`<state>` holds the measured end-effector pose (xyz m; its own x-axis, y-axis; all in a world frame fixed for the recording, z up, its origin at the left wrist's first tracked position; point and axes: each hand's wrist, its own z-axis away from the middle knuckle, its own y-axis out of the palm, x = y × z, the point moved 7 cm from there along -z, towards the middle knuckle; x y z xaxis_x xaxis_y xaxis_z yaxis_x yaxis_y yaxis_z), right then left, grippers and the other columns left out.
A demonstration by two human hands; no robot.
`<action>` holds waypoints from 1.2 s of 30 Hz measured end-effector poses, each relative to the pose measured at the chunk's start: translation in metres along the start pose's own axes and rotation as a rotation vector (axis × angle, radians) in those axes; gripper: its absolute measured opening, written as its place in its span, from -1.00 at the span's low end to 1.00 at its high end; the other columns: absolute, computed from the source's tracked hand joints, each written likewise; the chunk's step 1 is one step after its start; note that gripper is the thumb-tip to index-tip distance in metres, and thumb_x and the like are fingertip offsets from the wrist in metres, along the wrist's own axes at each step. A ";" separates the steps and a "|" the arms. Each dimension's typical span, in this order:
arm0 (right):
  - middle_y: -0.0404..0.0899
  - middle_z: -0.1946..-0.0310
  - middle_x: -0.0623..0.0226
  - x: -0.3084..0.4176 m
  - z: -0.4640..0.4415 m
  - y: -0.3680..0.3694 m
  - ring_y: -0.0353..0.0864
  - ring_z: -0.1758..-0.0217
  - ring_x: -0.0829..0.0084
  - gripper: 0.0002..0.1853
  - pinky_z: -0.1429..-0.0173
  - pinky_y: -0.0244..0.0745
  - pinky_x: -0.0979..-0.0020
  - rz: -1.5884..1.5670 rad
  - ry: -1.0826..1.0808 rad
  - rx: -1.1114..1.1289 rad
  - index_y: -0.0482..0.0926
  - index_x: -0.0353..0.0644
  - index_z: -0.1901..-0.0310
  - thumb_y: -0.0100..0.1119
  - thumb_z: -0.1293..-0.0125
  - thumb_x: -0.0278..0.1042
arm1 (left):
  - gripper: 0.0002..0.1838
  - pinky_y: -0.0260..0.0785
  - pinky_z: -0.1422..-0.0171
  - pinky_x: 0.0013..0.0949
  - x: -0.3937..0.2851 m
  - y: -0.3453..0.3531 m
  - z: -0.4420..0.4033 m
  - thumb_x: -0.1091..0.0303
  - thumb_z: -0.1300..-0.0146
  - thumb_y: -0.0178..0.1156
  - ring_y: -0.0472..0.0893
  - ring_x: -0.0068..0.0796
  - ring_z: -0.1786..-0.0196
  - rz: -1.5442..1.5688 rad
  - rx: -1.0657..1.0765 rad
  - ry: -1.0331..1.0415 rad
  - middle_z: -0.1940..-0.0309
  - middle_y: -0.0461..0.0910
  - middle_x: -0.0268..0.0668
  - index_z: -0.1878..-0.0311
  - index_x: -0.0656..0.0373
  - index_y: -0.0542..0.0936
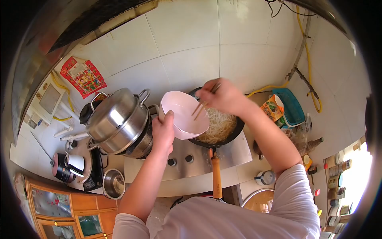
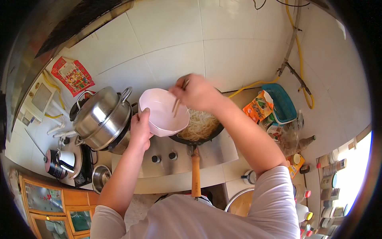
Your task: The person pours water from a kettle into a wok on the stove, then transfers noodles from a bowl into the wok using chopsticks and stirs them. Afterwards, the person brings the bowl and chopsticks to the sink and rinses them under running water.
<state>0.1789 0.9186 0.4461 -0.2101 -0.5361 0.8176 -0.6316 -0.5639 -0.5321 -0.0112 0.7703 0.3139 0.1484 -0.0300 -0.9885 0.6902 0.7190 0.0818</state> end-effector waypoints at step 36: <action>0.74 0.27 0.10 -0.003 0.029 -0.024 0.75 0.23 0.25 -0.83 0.11 0.62 0.32 0.129 -0.198 -0.215 0.72 -0.33 0.23 0.34 -0.35 -0.38 | -0.24 0.38 -0.33 -0.15 -0.013 0.002 0.024 -0.01 -0.39 0.30 0.49 -0.23 -0.26 0.038 0.010 -0.038 -0.20 0.49 0.02 -0.32 0.48 0.30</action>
<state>0.2164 0.9154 0.4498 -0.1626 -0.7185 0.6762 -0.7571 -0.3486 -0.5525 0.0053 0.7556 0.3297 0.2010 -0.0296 -0.9792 0.6903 0.7134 0.1201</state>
